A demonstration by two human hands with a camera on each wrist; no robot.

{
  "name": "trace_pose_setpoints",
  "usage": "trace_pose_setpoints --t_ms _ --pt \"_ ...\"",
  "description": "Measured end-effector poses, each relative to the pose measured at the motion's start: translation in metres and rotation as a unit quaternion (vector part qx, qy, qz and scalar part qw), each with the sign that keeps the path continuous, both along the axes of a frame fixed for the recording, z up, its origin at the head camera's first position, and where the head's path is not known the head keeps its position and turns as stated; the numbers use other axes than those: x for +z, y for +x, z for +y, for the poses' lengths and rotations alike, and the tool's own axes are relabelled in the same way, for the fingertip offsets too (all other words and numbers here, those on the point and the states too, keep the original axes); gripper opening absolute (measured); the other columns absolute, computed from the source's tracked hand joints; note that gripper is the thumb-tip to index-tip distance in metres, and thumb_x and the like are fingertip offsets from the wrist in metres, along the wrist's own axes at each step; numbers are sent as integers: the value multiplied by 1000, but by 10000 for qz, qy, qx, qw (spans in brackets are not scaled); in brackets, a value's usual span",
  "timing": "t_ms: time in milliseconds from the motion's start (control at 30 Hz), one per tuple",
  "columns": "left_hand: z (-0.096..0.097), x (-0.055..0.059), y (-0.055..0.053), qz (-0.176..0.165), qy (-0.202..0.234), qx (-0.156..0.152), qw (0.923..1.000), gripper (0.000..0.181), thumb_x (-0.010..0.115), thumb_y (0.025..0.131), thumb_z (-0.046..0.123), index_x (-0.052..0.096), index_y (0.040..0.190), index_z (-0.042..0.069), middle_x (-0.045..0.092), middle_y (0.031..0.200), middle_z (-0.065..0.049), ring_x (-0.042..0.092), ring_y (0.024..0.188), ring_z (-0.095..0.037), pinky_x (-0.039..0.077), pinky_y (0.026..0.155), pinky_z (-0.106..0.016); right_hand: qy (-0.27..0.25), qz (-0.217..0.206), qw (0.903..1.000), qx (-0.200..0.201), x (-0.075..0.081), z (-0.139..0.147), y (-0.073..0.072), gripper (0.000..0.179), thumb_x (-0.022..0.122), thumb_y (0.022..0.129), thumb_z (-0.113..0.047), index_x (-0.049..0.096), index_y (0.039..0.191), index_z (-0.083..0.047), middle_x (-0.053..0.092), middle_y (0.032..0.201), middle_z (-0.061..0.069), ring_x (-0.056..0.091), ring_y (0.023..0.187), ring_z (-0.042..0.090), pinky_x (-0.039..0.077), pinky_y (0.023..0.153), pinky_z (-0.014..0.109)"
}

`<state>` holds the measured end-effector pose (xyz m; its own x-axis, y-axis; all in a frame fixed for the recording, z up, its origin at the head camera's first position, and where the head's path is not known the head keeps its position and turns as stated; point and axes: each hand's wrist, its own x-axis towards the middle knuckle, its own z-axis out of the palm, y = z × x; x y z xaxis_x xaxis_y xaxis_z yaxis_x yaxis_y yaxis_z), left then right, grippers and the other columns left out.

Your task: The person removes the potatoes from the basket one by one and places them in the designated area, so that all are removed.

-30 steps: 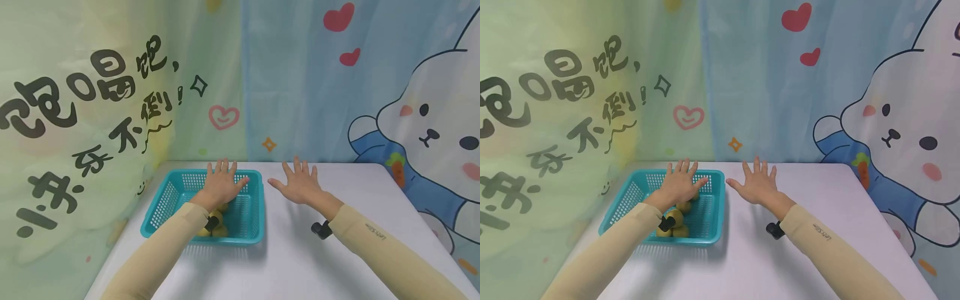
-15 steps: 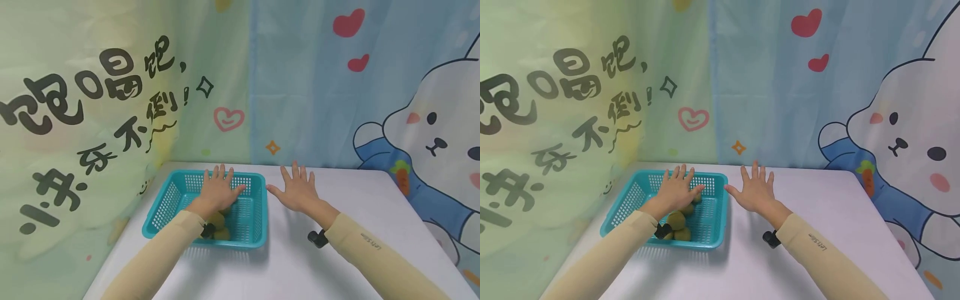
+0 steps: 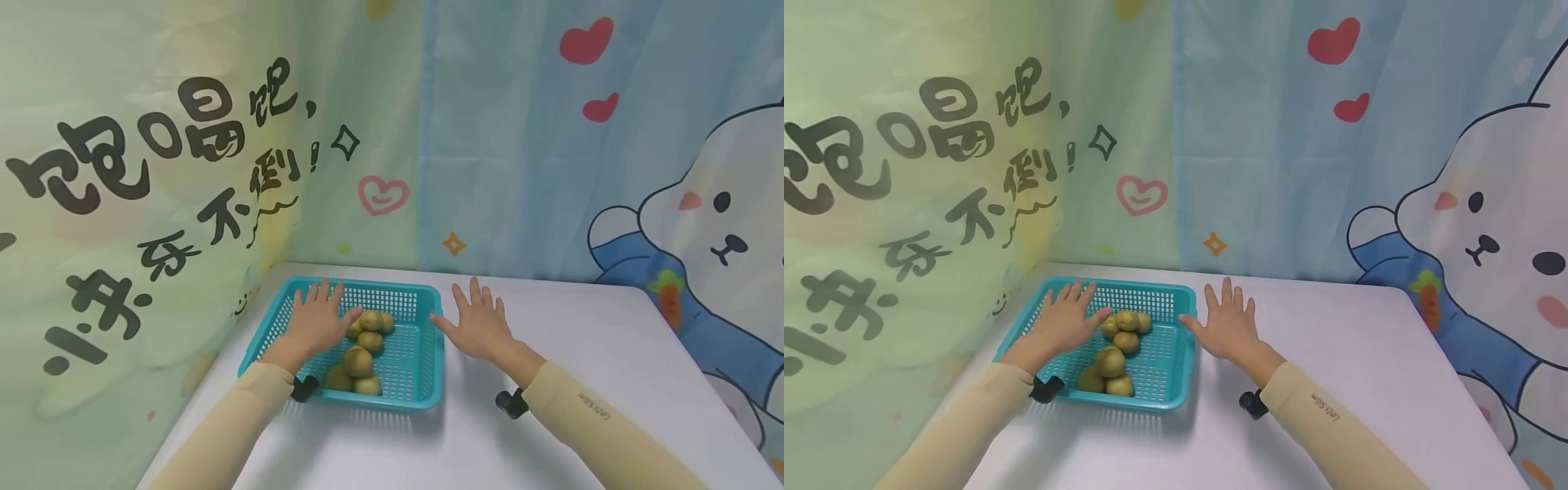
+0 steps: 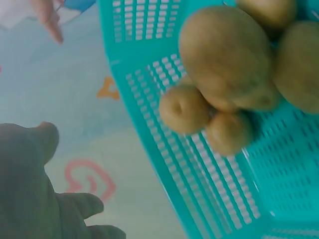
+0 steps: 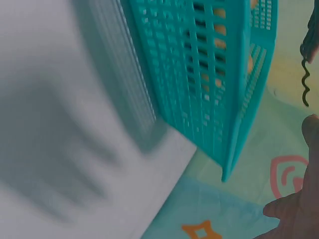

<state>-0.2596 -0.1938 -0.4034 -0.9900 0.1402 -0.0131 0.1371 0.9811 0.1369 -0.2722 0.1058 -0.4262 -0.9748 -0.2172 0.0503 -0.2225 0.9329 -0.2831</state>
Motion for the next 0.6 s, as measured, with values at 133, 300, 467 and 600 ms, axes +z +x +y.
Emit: trace_pose_setpoints --t_ms 133,300,467,600 --pt "-31 -1 18 -18 223 275 9994 78 37 100 58 23 155 4 18 158 -26 17 144 -46 7 111 -66 -335 166 9989 295 -11 -11 6 85 49 94 -60 29 152 -1 17 157 29 21 141 49 18 110 63" --pt "-62 -13 39 -123 487 739 9960 76 43 100 51 26 152 -1 20 156 -31 21 141 -50 10 109 -68 -1066 530 9906 678 -23 -26 13 73 55 96 -50 40 146 0 32 153 25 34 138 43 29 108 58" --pt "-83 -34 50 -103 734 1113 9910 77 50 99 44 25 150 -8 20 153 -36 26 137 -53 22 106 -67 -1747 630 9779 961 -33 -41 21 59 61 95 -39 48 141 -4 42 149 18 40 136 36 35 106 54" --pt "-96 -49 51 28 990 1361 9857 75 55 99 33 21 150 -11 23 151 -37 35 130 -55 36 98 -64 -2249 533 9656 1193 -37 -57 28 52 68 91 -29 53 137 -8 46 146 13 44 134 32 40 103 50"
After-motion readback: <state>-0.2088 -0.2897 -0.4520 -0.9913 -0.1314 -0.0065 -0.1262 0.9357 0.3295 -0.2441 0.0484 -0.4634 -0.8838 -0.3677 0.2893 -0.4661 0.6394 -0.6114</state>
